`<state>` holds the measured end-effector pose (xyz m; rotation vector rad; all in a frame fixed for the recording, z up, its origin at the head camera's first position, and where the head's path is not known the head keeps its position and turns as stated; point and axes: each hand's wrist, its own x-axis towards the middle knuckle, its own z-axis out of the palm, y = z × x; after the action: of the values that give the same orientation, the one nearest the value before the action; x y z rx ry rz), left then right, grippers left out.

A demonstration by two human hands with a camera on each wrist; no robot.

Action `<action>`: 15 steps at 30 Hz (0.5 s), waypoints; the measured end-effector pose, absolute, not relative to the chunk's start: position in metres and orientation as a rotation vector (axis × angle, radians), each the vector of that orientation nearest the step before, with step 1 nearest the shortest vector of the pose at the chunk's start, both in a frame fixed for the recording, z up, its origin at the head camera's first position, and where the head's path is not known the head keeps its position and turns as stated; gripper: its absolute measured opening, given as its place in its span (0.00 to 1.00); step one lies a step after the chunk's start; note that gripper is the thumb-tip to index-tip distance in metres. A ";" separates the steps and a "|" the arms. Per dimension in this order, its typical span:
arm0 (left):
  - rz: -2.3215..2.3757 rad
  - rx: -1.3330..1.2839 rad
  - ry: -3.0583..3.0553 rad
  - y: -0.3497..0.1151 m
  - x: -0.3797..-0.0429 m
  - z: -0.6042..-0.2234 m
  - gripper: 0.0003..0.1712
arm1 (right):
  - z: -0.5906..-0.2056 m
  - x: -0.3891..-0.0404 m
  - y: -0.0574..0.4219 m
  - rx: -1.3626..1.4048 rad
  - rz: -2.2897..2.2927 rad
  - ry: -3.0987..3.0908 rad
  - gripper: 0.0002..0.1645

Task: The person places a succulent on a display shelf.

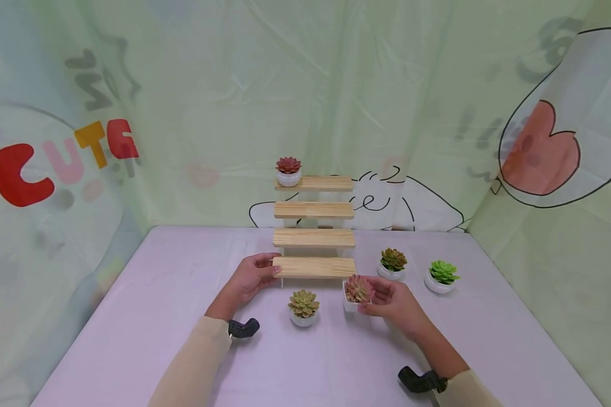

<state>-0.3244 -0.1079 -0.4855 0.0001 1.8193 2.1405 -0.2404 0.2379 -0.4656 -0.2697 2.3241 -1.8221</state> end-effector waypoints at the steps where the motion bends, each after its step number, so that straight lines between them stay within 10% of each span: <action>1: 2.143 0.003 1.818 -0.108 -0.324 -0.485 0.31 | -0.464 -0.242 0.237 -0.272 -1.816 2.337 0.43; 15: 2.155 0.001 1.796 -0.109 -0.326 -0.487 0.30 | -0.450 -0.257 0.225 -0.327 -1.857 2.381 0.41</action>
<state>-0.3258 -0.1086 -0.4874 0.0009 1.7964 2.1547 -0.2567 0.2251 -0.4503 -0.3266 2.3807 -1.8570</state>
